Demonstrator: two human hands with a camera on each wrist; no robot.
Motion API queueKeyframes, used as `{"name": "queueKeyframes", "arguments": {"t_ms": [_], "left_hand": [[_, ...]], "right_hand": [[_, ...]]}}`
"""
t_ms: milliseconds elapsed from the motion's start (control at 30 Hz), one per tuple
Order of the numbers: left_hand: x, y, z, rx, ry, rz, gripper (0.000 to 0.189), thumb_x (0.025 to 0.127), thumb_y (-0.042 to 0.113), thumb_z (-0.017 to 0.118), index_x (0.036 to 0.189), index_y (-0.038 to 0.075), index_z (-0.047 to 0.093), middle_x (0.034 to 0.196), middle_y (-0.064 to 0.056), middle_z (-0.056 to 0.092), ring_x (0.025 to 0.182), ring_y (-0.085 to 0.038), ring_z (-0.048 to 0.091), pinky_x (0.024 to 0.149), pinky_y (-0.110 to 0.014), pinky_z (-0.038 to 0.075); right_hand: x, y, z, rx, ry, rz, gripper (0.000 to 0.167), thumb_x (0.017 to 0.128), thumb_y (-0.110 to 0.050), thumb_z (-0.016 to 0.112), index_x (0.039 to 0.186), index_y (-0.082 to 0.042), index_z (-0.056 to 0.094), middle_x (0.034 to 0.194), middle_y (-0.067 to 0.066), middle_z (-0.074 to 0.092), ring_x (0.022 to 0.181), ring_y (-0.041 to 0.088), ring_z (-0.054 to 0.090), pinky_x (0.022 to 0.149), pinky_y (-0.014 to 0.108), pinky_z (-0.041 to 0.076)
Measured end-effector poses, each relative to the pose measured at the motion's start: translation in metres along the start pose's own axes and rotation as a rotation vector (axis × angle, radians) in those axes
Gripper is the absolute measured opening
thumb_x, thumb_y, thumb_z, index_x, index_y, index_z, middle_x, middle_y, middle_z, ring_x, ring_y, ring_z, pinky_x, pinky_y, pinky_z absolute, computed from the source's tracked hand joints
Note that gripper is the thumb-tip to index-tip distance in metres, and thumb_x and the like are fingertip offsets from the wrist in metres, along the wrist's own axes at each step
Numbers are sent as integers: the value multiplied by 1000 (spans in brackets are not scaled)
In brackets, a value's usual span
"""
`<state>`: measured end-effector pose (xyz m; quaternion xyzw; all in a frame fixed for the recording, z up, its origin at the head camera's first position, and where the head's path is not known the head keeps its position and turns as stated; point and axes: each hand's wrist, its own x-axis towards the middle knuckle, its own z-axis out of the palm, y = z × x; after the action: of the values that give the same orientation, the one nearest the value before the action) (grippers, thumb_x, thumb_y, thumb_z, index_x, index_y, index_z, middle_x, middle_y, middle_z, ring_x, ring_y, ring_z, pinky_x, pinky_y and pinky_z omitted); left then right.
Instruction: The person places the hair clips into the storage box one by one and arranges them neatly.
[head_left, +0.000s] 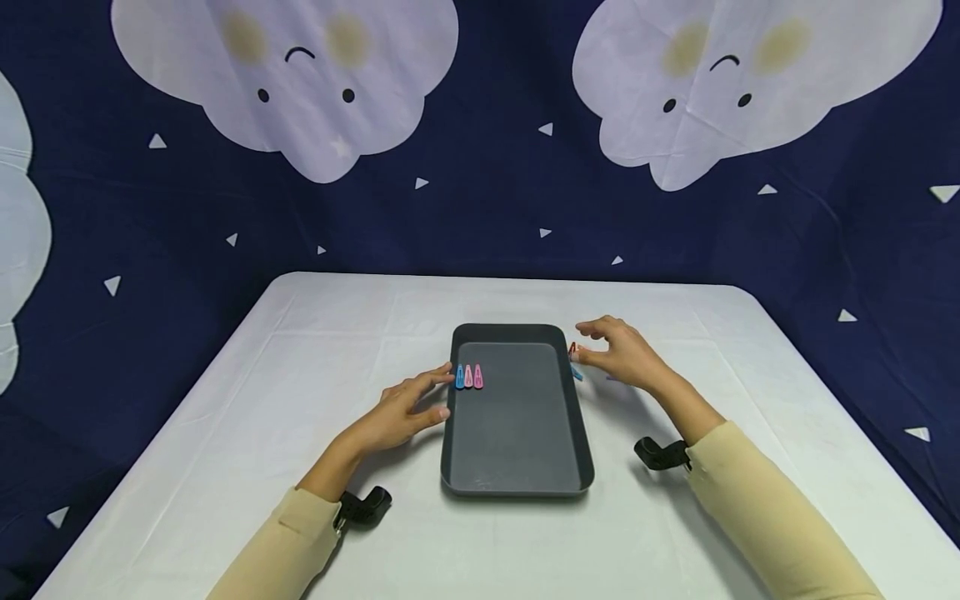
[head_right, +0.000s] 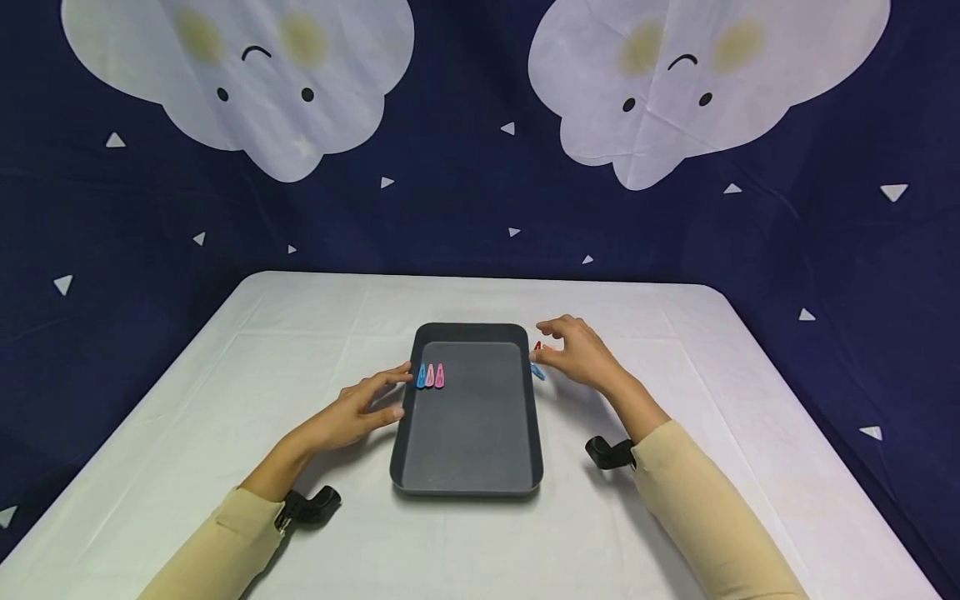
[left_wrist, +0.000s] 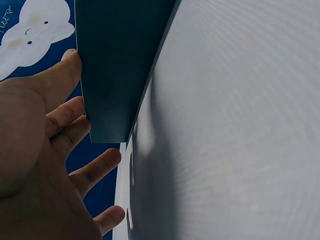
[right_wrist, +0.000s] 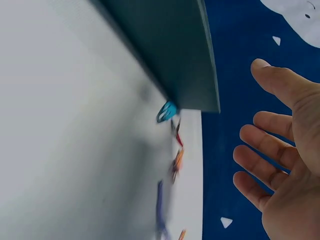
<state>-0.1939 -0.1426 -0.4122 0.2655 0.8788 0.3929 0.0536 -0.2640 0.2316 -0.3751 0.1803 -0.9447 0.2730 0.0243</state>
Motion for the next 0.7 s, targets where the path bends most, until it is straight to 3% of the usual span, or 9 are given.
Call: {"name": "queueKeyframes", "arguments": {"t_ms": [700], "left_hand": [[0, 0, 1, 8, -6, -9, 52, 92, 35, 58, 138, 14, 44, 156, 0, 29, 144, -30, 26, 109, -60, 15]], "right_hand": [[-34, 45, 3, 9, 19, 46, 55, 83, -31, 72, 126, -1, 57, 123, 23, 59, 110, 40, 57, 92, 53, 44]]}}
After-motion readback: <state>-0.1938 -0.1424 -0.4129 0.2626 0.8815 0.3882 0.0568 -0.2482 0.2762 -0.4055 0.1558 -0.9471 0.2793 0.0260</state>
